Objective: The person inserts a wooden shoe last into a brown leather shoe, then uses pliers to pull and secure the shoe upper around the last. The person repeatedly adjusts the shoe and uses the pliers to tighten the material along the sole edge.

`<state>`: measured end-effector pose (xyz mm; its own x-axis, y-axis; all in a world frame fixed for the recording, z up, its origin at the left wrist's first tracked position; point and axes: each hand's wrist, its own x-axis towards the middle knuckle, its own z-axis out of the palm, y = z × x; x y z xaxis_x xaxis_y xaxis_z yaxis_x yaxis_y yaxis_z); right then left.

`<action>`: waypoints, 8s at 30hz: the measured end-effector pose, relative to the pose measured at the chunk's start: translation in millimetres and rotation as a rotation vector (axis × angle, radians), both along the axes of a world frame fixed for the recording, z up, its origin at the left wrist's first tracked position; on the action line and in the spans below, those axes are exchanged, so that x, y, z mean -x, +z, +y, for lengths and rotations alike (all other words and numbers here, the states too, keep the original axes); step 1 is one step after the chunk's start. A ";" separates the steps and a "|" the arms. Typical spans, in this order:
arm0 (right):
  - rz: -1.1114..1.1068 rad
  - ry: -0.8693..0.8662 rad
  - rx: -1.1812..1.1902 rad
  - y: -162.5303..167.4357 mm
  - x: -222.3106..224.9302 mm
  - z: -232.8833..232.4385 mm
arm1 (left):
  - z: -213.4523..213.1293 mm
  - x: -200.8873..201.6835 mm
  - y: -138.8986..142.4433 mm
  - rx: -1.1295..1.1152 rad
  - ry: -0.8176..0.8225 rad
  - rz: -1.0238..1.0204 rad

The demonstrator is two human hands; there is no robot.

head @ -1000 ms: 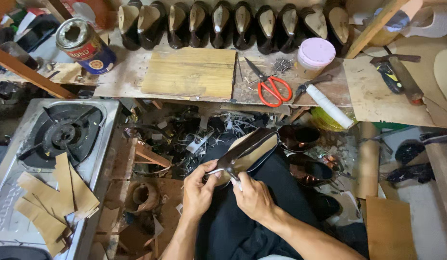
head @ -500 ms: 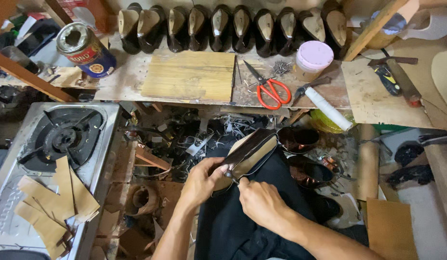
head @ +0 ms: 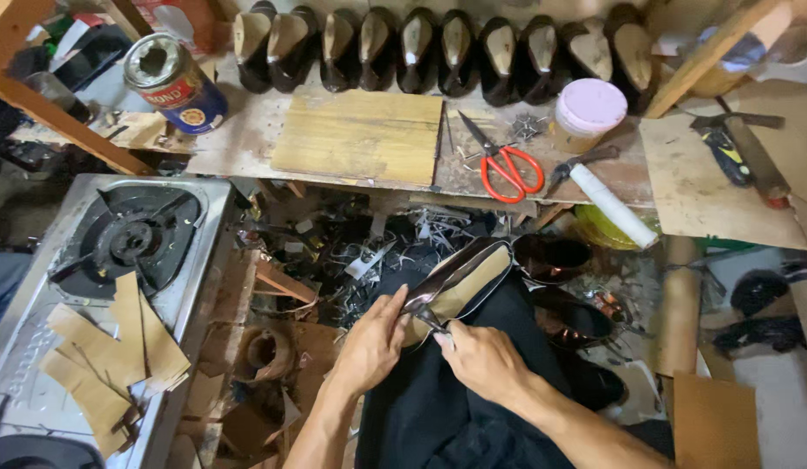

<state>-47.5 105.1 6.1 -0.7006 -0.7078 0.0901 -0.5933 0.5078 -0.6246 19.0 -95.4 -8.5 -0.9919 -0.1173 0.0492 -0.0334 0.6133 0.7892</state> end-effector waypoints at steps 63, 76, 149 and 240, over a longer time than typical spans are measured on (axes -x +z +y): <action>-0.065 0.319 0.596 52.8 87.5 -74.5 | -22.4 114.1 -44.5 0.329 0.073 0.016; -0.084 1.058 0.694 63.6 -80.7 -355.7 | -99.7 -37.6 58.2 -0.526 -0.159 0.337; 0.388 0.395 -0.494 45.3 100.9 80.9 | 75.2 70.1 -11.4 -0.950 -0.115 -0.068; 0.272 0.133 -0.506 46.7 76.0 81.7 | 108.2 74.4 -1.1 -0.508 0.017 0.130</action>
